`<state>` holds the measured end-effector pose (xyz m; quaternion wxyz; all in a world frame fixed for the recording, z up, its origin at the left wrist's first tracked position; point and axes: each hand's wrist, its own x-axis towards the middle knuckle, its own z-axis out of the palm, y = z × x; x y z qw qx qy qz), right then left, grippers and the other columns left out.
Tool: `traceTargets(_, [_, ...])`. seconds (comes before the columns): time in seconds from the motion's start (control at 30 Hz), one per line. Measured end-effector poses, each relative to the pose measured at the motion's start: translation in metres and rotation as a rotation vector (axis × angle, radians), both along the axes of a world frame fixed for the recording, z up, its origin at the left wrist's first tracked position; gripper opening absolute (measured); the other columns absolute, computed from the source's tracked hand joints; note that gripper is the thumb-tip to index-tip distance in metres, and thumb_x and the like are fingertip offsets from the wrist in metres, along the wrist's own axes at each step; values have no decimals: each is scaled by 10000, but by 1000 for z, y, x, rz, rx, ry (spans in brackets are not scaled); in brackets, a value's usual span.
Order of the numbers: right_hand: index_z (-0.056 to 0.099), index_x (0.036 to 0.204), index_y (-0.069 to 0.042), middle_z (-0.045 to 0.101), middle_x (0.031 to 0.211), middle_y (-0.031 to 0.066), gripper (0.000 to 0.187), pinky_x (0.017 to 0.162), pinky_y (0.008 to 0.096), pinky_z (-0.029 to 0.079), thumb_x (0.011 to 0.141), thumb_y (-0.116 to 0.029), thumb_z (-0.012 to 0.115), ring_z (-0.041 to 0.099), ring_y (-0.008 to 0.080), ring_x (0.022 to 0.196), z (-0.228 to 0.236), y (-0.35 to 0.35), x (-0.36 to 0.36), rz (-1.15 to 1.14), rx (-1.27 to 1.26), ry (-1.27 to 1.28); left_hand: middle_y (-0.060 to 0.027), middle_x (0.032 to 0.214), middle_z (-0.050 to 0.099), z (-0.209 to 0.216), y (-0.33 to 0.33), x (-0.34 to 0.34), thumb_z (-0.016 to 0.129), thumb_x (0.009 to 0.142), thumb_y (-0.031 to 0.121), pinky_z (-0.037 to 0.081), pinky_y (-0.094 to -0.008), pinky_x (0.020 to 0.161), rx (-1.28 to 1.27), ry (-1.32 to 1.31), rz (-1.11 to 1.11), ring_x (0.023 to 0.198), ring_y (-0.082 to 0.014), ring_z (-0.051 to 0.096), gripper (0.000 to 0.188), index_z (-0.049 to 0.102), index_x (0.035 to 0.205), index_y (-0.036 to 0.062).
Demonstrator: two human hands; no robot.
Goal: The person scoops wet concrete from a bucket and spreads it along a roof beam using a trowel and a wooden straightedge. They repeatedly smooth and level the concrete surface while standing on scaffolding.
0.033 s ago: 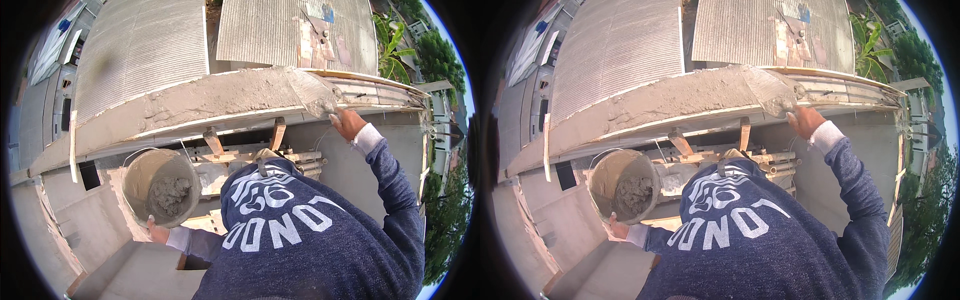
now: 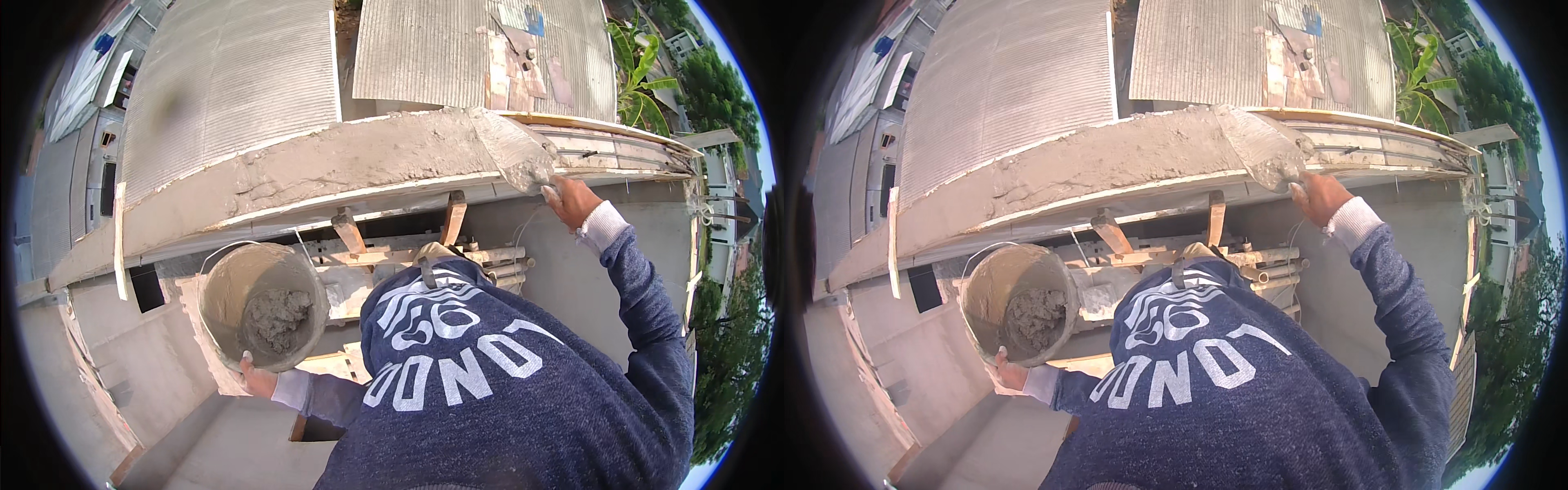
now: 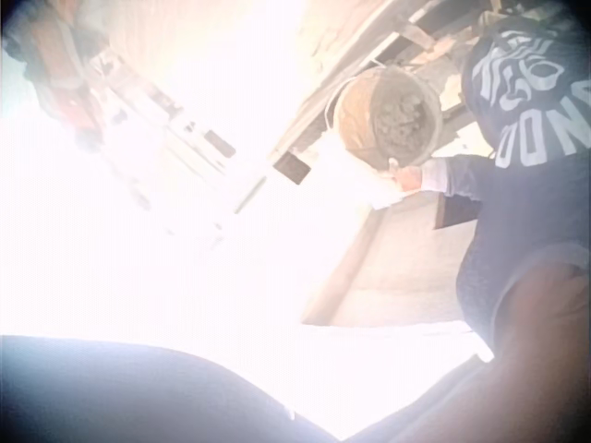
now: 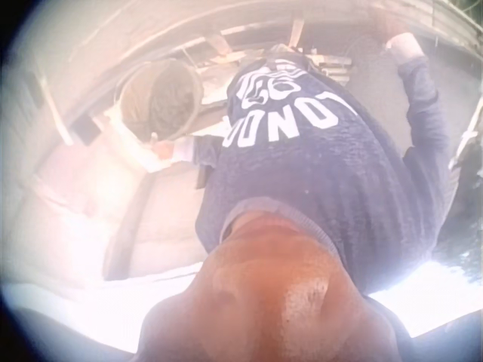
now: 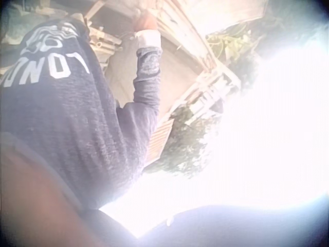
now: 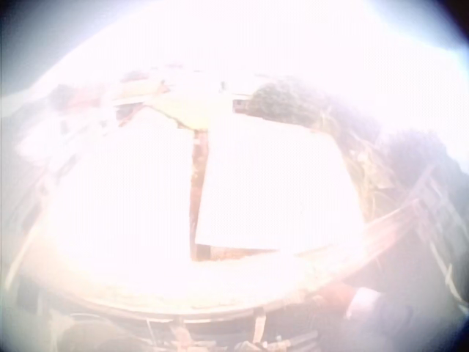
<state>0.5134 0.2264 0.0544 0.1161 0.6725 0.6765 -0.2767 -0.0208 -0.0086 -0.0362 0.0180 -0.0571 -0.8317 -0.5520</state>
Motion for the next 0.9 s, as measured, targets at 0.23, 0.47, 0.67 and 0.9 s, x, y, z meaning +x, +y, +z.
traceTargets(0.23, [544, 974, 12, 544, 593, 105, 347, 444, 366, 486, 990, -329, 479, 554, 199, 434, 17, -20, 41, -391, -94, 189, -161, 1226, 597, 2, 3, 13, 623, 687, 23, 471, -338, 884, 59, -32, -2, 990, -237, 577, 604, 559, 1279, -79])
traceTargets(0.47, [483, 934, -63, 488, 632, 29, 396, 373, 284, 422, 1003, -452, 447, 482, 121, 429, -17, -16, -40, -558, -319, 773, -140, 1187, 619, 0, 5, 20, 623, 666, 40, 465, -317, 886, 253, -47, 16, 1005, -235, 586, 631, 563, 1284, -72])
traceTargets(0.67, [495, 1005, 2, 504, 664, 54, 430, 372, 300, 434, 1001, -427, 472, 490, 140, 428, -42, 16, -176, -418, -439, 933, -123, 1176, 621, -9, -30, 18, 574, 668, 49, 455, -305, 896, 336, -71, 64, 1012, -226, 586, 634, 558, 1291, -69])
traceTargets(0.9, [480, 970, -33, 520, 656, 50, 386, 362, 337, 465, 999, -418, 464, 515, 147, 433, -55, 48, -292, -167, -556, 798, -121, 1180, 615, -18, -56, 28, 542, 667, 32, 421, -297, 957, 367, -51, 97, 1053, -231, 583, 613, 560, 1269, -83])
